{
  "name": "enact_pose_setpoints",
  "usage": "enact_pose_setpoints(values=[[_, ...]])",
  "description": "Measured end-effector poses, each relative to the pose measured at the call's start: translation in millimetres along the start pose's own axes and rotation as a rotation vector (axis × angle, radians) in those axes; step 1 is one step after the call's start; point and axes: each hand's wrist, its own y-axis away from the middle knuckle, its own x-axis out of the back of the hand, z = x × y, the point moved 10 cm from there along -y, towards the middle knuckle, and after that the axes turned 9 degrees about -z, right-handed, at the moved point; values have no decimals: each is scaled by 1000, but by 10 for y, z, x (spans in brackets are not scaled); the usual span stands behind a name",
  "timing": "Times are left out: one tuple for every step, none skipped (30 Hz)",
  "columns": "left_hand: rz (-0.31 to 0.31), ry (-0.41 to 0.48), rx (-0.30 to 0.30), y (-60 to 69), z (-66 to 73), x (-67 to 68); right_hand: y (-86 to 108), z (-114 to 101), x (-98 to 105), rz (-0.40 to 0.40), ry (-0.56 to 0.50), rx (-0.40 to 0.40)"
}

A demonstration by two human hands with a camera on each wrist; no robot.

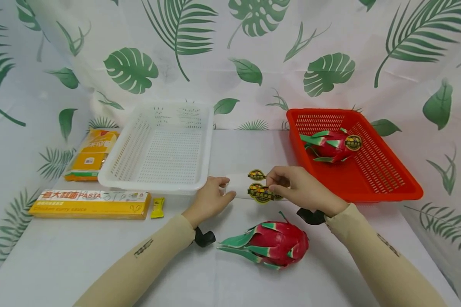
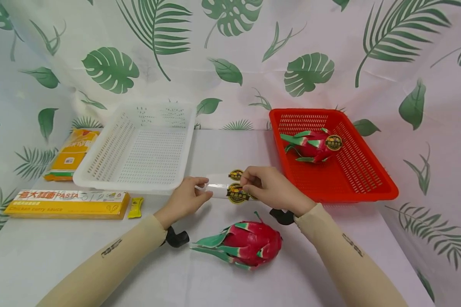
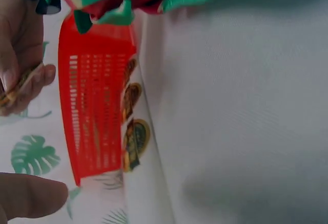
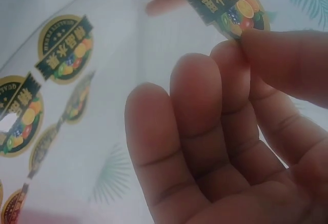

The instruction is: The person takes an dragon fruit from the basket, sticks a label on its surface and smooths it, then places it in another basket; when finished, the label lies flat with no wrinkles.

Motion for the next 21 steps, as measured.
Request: enact_pose_setpoints(values=[[-9,-29,-27,23,74,-9,19,1,4,0,0,0],[-22,-45,-54,46,147,-23,37,0,9,1,0,2],[-38,-49,-78,71,220,-39,54,-2,11,0,-3,5],[-57,-46,-106,92,292,-62,70,-6,13,-1,-5,10],[-79,-36,-130,116,367,-84,87,-13,15,-3,-8,15],[-98,-30,-149,138,439,-104,103,-21,16,-5,-11,20],[-115,-25,-168,163,513,-122,119,-30,17,-8,-15,26],[-131,-22,-191,187,587,-138,136,-38,16,-12,-18,31],[-142,-25,-220,212,665,-149,154,-45,15,-17,-22,34],[-148,-38,-250,234,739,-159,173,-54,13,-21,-26,38],[-150,-60,-277,259,813,-162,191,-61,10,-25,-34,40],[-151,-87,-304,279,878,-169,209,-67,5,-30,-41,43],[-153,-117,-328,298,936,-176,228,-74,0,-34,-48,47],[-155,-147,-349,314,987,-185,248,-80,-4,-38,-53,51],[-159,-179,-367,327,1030,-196,270,-86,-7,-39,-57,56],[-167,-208,-381,334,1063,-214,292,-88,-11,-40,-64,58],[-178,-231,-392,341,1092,-234,317,-88,-14,-41,-69,58],[-192,-252,-400,346,1116,-259,343,-95,-16,-41,-72,64],[-206,-266,-407,347,1132,-286,372,-97,-15,-38,-81,68],[-223,-275,-411,347,1146,-315,403,-90,-14,-34,-92,69],[-239,-280,-415,349,1159,-344,437,-81,-12,-27,-106,67]])
